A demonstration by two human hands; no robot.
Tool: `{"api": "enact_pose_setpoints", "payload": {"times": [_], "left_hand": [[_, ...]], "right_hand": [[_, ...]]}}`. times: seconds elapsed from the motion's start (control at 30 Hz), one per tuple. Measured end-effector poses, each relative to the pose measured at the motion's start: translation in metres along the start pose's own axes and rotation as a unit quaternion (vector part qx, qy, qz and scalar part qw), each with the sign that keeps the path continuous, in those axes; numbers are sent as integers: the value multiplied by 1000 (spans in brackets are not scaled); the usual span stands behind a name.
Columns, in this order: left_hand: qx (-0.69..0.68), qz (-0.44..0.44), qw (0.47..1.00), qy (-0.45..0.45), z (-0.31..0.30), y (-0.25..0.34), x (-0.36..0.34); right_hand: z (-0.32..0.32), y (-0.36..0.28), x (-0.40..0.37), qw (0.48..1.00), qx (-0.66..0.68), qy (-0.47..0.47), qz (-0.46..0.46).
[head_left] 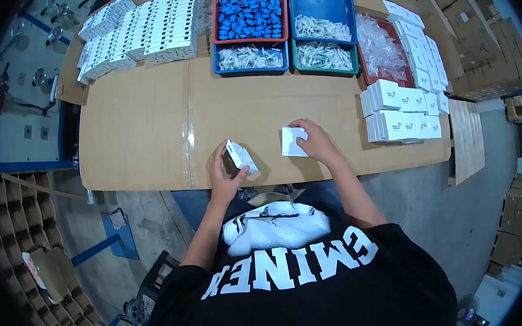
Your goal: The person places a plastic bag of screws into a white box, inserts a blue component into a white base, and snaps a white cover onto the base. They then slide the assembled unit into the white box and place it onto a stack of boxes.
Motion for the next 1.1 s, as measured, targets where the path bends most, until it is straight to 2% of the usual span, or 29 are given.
{"api": "enact_pose_setpoints", "payload": {"times": [0.03, 0.1, 0.17, 0.23, 0.37, 0.43, 0.5, 0.8, 1.1], "left_hand": [[2, 2, 1000, -3, -1, -1, 0], [14, 5, 999, 34, -3, -4, 2], [31, 20, 999, 26, -10, -4, 3], [46, 33, 998, 19, -18, -9, 2], [114, 47, 992, -3, -24, -39, -7], [139, 54, 989, -8, -25, -36, -7], [233, 82, 968, -40, -16, -32, -2], [271, 113, 955, -39, 38, -20, 26], [317, 105, 942, -39, 48, -12, 32]], "right_hand": [[2, 1, 1, 994, -69, 14, -87], [5, 4, 2, 993, -71, 28, -92], [11, 2, 3, 992, -73, 41, -97], [15, 6, -1, 981, -77, 122, -132], [22, 15, -19, 973, -74, 152, -155], [21, 17, -34, 961, -155, 150, -171], [24, 26, -44, 961, -170, 150, -159], [21, 50, -49, 955, -208, 178, -111], [21, 49, -45, 944, -223, 220, -101]]}}
Point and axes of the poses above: each hand's wrist, its own x-axis towards the middle knuckle, its own z-axis out of the palm, y = z × x, the point moved 2 cm from there along x, towards the middle knuckle, and after that the axes turned 9 degrees about y, right-handed, at the moved point
